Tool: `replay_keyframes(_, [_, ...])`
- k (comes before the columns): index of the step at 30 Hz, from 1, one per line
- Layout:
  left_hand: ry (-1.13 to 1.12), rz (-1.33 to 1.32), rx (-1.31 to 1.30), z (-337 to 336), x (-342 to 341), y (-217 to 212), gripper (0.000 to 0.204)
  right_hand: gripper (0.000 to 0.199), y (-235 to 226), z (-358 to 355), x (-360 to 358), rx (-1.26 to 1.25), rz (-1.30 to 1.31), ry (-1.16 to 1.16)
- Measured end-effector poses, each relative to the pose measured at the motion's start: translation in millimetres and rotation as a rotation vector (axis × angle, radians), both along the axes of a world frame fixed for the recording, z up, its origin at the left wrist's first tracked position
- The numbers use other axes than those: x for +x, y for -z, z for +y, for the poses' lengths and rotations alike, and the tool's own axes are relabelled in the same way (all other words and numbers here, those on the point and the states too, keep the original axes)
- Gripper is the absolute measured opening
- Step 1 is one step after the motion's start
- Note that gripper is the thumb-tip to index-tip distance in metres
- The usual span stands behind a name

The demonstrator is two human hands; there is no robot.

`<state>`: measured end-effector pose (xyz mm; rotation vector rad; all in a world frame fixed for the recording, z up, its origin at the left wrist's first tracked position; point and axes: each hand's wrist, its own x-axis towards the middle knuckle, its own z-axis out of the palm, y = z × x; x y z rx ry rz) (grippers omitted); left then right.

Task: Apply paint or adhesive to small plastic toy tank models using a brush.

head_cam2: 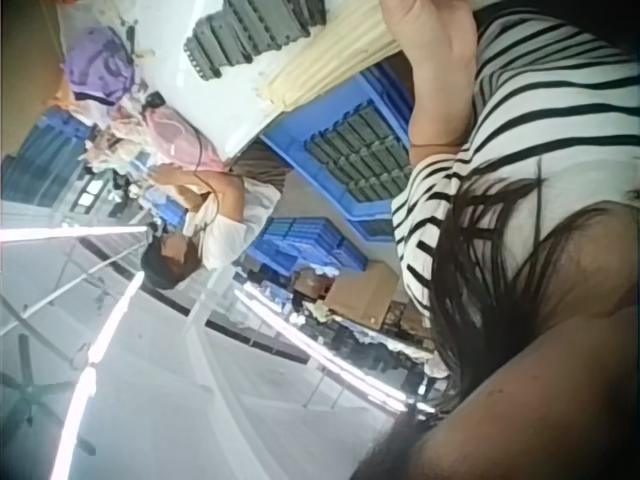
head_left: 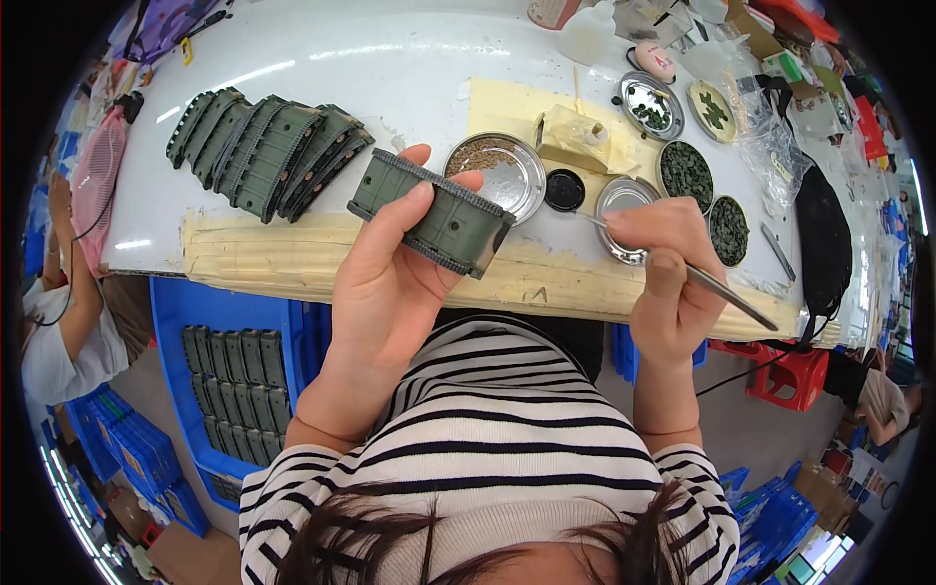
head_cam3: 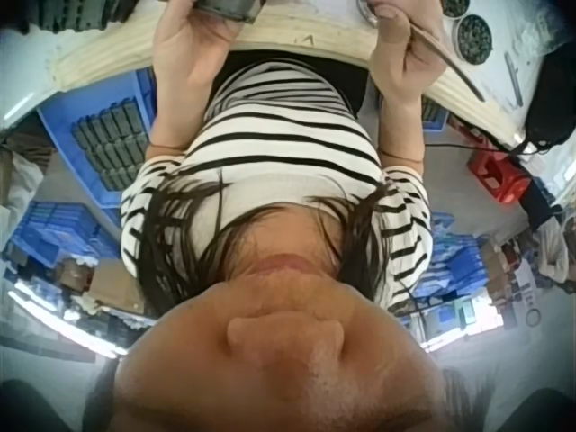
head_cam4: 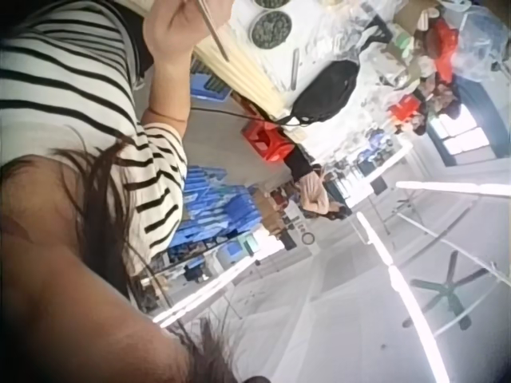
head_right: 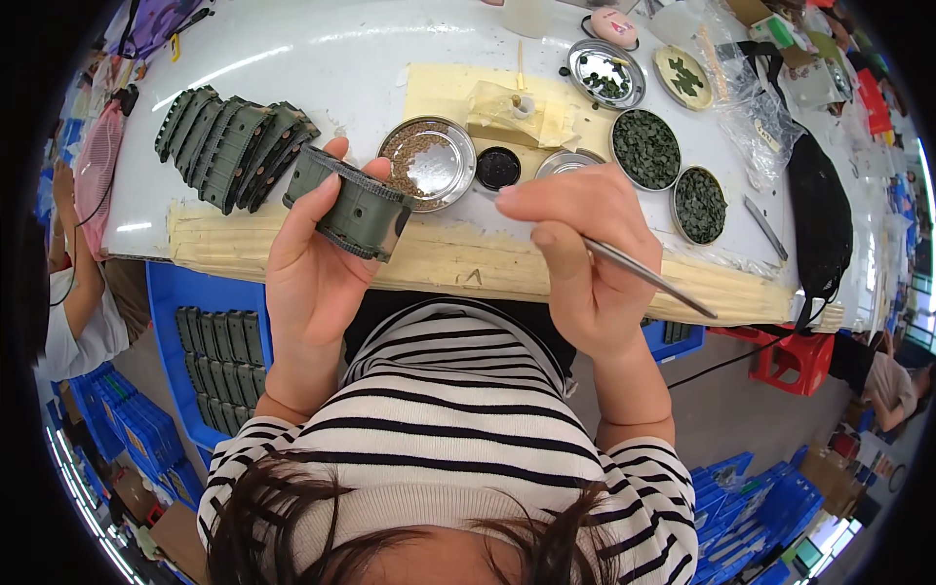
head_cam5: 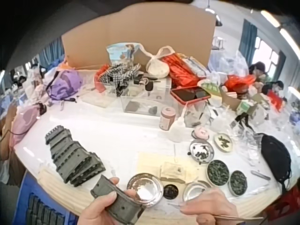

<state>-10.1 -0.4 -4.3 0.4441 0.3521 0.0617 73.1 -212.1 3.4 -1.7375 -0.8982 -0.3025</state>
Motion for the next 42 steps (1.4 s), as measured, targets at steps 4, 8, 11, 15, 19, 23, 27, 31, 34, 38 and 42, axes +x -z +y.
replay_keyframes(4, [0.016, 0.049, -0.011, -3.0, 2.0, -1.1, 0.040, 0.013, -11.2, 6.2, -8.8, 0.056, 0.045, -0.175])
replay_keyframes(8, [0.030, 0.078, 0.004, -8.4, 3.3, -3.6, 0.036, 0.015, -7.9, 17.7, -11.3, 0.087, 0.084, -0.226])
replay_keyframes(11, [0.035, 0.089, 0.026, -9.5, 2.8, -3.9, 0.037, 0.015, -8.5, 20.3, -10.9, 0.058, 0.077, -0.227])
replay_keyframes(15, [0.030, 0.111, 0.049, -10.3, 2.0, -4.2, 0.040, 0.015, -11.4, 20.5, -12.5, -0.008, 0.081, -0.184])
replay_keyframes(19, [0.014, 0.120, 0.082, -12.1, 1.6, -5.7, 0.042, 0.014, -12.5, 20.9, -12.1, -0.044, 0.064, -0.176])
replay_keyframes(23, [-0.001, 0.125, 0.117, -13.3, 1.2, -5.6, 0.040, 0.014, -13.7, 21.7, -12.2, -0.059, 0.067, -0.173])
replay_keyframes(27, [0.006, 0.121, 0.095, -12.4, 1.2, -5.4, 0.043, 0.015, -13.5, 22.5, -12.4, -0.053, 0.077, -0.175])
replay_keyframes(31, [-0.006, 0.122, 0.095, -12.7, 1.2, -4.2, 0.042, 0.014, -13.7, 22.8, -12.6, -0.058, 0.072, -0.172])
replay_keyframes(34, [0.007, 0.116, 0.101, -12.0, 0.4, -3.2, 0.039, 0.014, -13.9, 22.8, -12.6, -0.058, 0.063, -0.176])
replay_keyframes(38, [0.027, 0.110, 0.105, -9.8, 0.4, 1.2, 0.035, 0.014, -16.4, 23.5, -11.8, -0.085, 0.040, -0.181])
replay_keyframes(42, [0.041, 0.102, 0.088, -8.4, 0.9, 3.6, 0.035, 0.015, -13.9, 24.0, -12.8, -0.074, 0.044, -0.178])
